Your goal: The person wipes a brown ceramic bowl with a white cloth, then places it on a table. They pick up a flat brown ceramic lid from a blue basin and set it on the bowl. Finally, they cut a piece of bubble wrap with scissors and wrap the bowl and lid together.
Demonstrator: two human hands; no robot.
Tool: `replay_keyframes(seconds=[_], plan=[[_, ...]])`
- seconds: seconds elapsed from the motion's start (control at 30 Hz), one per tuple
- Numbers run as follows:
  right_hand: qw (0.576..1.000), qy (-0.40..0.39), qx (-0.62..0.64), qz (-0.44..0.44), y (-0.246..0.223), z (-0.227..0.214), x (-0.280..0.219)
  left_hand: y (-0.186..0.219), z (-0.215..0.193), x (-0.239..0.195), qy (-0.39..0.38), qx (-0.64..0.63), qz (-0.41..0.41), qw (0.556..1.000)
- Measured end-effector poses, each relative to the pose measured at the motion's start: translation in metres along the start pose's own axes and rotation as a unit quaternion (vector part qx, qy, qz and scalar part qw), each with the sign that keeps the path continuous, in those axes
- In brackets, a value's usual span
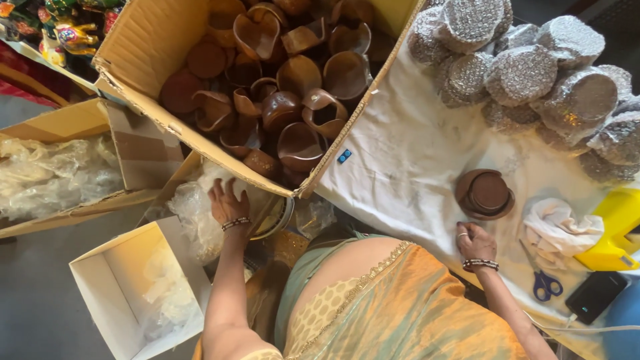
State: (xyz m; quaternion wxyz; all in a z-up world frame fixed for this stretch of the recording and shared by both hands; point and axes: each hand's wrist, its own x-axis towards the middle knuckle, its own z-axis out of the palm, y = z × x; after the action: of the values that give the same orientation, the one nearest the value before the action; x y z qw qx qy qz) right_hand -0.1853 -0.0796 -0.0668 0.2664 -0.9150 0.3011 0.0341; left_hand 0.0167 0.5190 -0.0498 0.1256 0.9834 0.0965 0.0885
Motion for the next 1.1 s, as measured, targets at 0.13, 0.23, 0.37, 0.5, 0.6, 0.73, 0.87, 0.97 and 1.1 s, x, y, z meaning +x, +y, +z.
replay_keyframes(seconds=[0.13, 0.23, 0.37, 0.5, 0.6, 0.73, 0.87, 0.97, 1.1], plan=[[0.999, 0.004, -0.016, 0.030, -0.001, 0.002, 0.000, -0.003, -0.008, 0.023, -0.036, 0.002, -0.113, 0.993], [0.999, 0.020, -0.030, 0.035, -0.003, 0.003, 0.000, -0.013, -0.007, 0.038, 0.055, 0.027, -0.114, 0.992], [0.997, 0.029, -0.045, 0.046, -0.004, 0.004, -0.002, -0.038, 0.014, 0.064, 0.107, 0.087, -0.102, 0.985], [0.997, 0.034, -0.052, 0.055, -0.009, 0.003, -0.003, -0.055, 0.023, 0.089, 0.104, -0.067, -0.142, 0.982], [0.996, 0.031, -0.057, 0.062, -0.009, 0.001, -0.002, -0.058, 0.004, 0.100, 0.144, -0.568, -0.174, 0.792], [0.993, -0.020, -0.004, 0.118, -0.007, -0.003, 0.006, -0.070, -0.032, 0.110, 0.214, -0.627, -0.103, 0.742], [0.972, -0.119, 0.123, 0.163, 0.013, 0.000, 0.023, -0.019, -0.123, 0.101, 0.392, -0.430, -0.066, 0.810], [0.977, -0.132, 0.128, 0.108, -0.014, -0.013, 0.026, 0.018, -0.159, 0.094, 0.399, -0.250, 0.048, 0.881], [0.971, -0.130, 0.202, -0.011, -0.088, -0.026, 0.028, 0.029, -0.146, 0.095, 0.128, -0.470, 0.038, 0.872]])
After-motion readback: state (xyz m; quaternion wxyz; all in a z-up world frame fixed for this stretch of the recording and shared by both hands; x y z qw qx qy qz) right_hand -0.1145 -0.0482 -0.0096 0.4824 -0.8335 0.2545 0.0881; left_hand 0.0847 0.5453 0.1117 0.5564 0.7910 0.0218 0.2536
